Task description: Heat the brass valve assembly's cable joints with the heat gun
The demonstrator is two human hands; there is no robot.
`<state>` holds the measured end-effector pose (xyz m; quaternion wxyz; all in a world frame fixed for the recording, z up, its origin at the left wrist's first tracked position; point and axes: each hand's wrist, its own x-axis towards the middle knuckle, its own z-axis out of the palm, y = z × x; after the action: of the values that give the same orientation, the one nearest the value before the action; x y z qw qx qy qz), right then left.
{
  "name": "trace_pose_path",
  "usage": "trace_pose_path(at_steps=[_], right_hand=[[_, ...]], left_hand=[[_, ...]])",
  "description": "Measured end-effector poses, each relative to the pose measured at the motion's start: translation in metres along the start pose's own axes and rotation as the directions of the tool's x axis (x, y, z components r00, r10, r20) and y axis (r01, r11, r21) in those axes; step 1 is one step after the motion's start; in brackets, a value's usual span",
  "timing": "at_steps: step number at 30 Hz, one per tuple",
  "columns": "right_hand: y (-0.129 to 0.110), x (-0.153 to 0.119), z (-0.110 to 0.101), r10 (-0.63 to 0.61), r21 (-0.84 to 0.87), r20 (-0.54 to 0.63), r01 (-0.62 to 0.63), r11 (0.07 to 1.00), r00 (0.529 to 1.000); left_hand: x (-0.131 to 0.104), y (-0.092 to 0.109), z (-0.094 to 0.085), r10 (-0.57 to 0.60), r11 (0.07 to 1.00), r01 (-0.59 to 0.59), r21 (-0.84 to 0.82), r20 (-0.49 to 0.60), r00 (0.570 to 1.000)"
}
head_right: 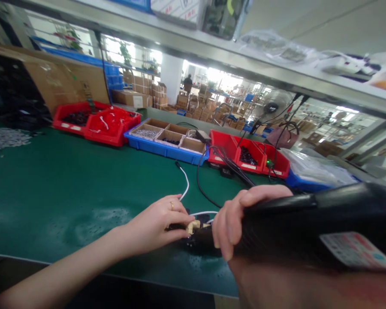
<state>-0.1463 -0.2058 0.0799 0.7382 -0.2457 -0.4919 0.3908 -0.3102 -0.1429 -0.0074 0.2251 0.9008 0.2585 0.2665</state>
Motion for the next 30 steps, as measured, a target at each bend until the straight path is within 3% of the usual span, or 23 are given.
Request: trace_pose_path(at_steps=[2,5,8,13,21,26,30], right_hand=[[-0.002,0.000,0.002,-0.050,-0.035,0.014,0.050,0.998,0.999],[0.007,-0.001,0.003,0.063,0.034,0.097,-0.067,0.997,0.993],[0.019,-0.001,0.004,0.129,0.109,0.163,-0.148,0.983,0.978],[0.025,0.000,0.012,0.097,0.085,0.217,-0.118,0.989,0.971],[0.031,0.001,0.018,0.048,0.048,0.199,-0.059,0.997,0.979],[0.039,0.000,0.021,0.040,0.075,0.071,-0.046,0.996,0.997],[0.035,0.001,0.021,0.053,0.048,0.140,-0.060,0.997,0.989]], left_hand=[[0.000,-0.002,0.000,-0.051,0.998,0.051,-0.043,-0.006,0.999],[0.000,-0.005,0.000,-0.127,0.979,0.126,-0.161,0.002,0.992],[-0.001,-0.005,0.000,-0.139,0.958,0.134,-0.253,-0.002,0.990],[-0.001,-0.005,0.001,-0.142,0.954,0.134,-0.270,-0.010,0.990],[0.001,-0.007,0.001,-0.127,0.969,0.124,-0.212,-0.002,0.992],[0.003,-0.007,0.000,-0.070,0.982,0.065,-0.179,-0.023,0.997],[0.011,-0.009,-0.002,-0.076,0.984,0.080,-0.159,0.034,0.997]])
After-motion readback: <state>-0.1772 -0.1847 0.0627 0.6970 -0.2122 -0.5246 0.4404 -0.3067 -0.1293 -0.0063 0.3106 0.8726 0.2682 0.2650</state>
